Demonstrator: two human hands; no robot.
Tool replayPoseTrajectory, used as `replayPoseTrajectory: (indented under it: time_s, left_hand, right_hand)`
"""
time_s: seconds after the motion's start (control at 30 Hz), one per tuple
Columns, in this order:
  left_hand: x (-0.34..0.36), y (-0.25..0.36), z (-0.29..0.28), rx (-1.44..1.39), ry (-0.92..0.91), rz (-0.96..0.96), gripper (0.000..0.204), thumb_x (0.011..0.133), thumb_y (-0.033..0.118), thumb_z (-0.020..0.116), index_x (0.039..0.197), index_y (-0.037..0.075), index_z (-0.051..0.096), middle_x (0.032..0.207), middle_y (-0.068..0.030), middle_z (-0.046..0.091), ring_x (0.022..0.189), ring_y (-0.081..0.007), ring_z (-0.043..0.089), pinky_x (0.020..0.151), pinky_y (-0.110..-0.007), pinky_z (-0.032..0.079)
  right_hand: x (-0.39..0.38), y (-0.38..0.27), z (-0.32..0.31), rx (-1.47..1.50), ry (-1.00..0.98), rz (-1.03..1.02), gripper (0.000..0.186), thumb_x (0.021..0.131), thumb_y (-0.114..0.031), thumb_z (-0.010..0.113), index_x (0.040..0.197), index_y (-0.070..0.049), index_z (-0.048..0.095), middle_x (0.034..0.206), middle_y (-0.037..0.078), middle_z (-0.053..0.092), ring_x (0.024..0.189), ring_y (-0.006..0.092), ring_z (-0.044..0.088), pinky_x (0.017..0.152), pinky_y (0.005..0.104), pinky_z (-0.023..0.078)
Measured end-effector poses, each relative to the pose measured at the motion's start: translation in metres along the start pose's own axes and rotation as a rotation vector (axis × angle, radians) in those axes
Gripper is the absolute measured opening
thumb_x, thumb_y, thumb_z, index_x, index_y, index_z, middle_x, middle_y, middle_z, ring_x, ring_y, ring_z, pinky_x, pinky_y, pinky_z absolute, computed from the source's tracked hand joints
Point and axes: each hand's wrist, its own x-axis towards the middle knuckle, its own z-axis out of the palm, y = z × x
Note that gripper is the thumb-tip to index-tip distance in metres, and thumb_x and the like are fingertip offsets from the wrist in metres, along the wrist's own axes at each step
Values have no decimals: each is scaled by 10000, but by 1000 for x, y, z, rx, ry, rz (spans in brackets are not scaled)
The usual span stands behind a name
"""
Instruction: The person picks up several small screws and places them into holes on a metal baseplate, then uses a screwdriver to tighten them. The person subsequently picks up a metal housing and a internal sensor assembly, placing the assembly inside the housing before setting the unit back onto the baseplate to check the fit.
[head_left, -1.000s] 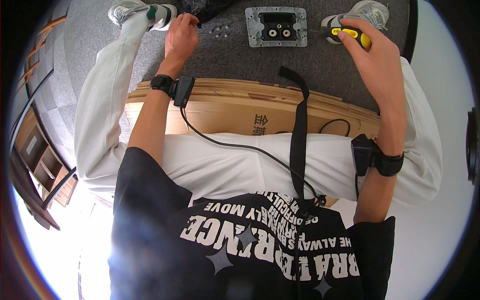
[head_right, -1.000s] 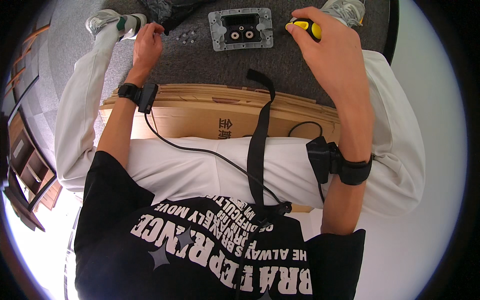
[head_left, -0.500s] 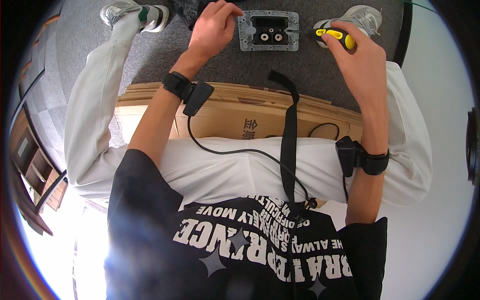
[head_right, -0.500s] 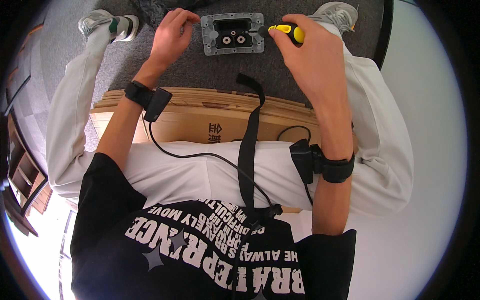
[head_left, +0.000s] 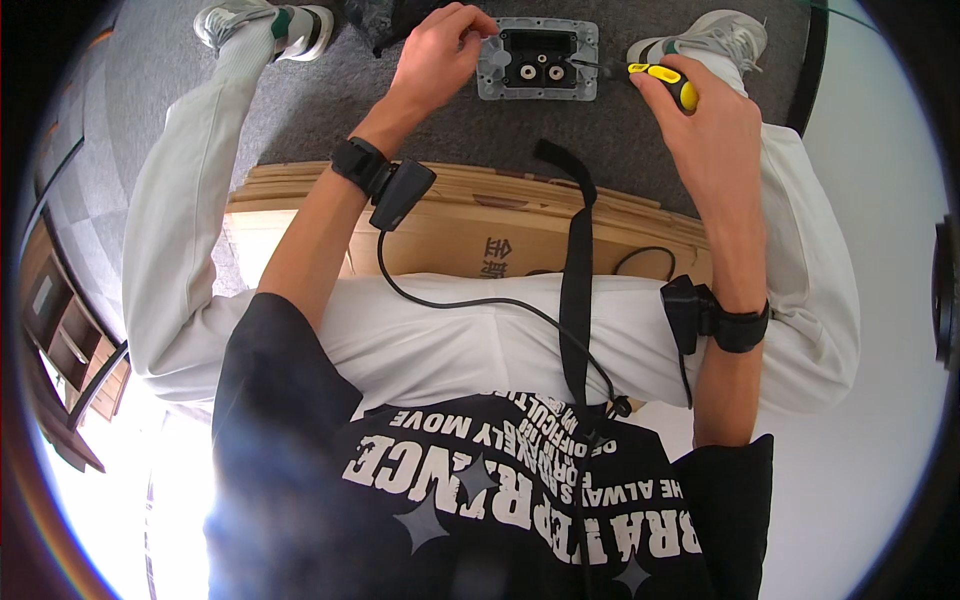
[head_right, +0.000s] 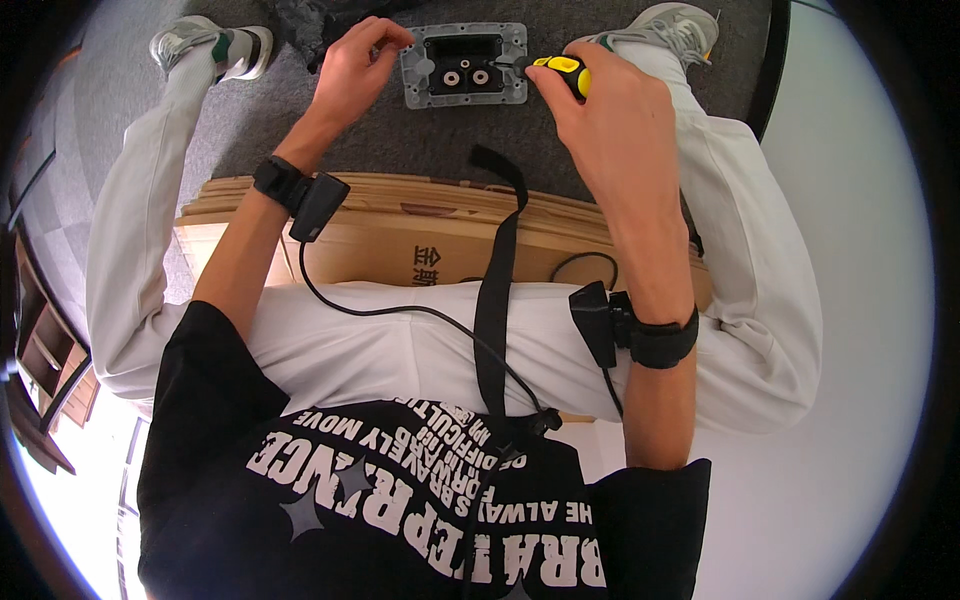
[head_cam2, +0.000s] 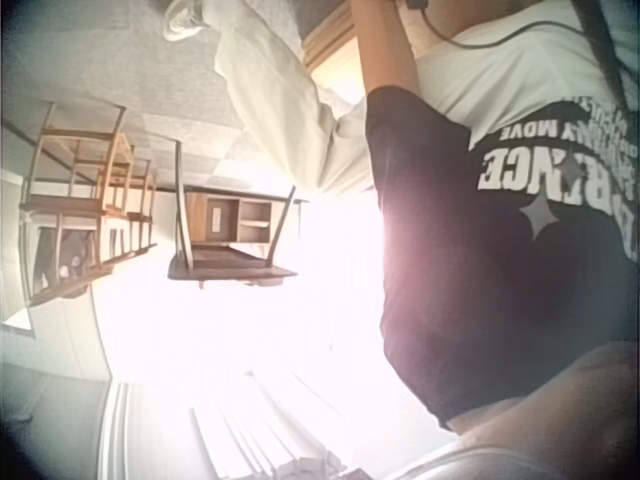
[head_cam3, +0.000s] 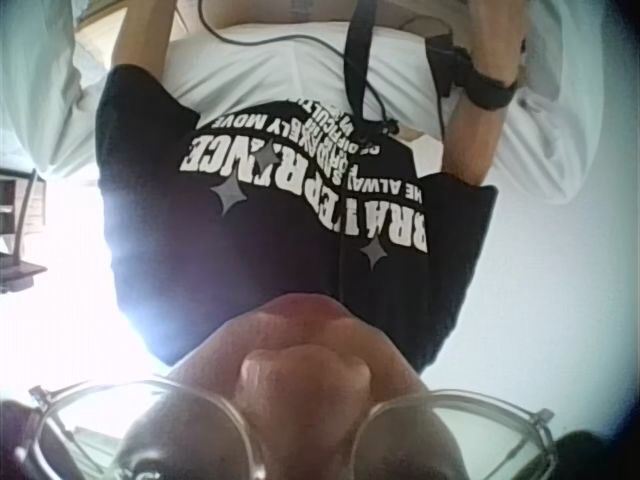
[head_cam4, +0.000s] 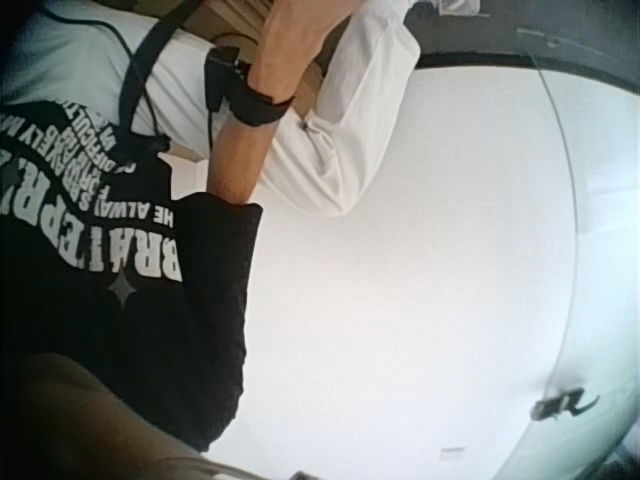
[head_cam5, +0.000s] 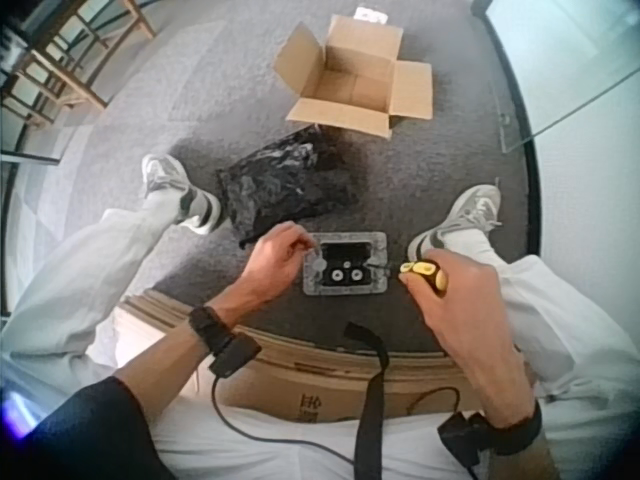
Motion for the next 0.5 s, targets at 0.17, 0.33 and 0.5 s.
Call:
replayPoseTrajectory:
  time_s: [0.17,0.33,0.5]
  left_hand:
    - [-1,-1,9,0,20,16,139,969,68,562,1042,84,679,933,-45,645,742,-186,604,679,-326,497]
    - [-1,-4,14,23,-37,-67,150,963,63,559,1053,84,677,944,-52,645,781,-200,618,710,-334,508]
    - [-2,-15,23,9,-9,-58,183,954,119,595,1125,87,652,1020,-64,634,910,-233,613,830,-371,513]
  right_hand:
    - [3,-1,4,-22,32,94,355,877,-330,754,900,22,709,721,212,678,617,341,669,544,394,503]
    - [10,5,9,-214,-62,165,493,942,-435,641,788,30,702,685,252,659,664,401,680,609,443,535]
    - [26,-9,2,-210,-272,178,597,952,-492,561,774,62,696,678,255,662,687,425,683,713,471,551]
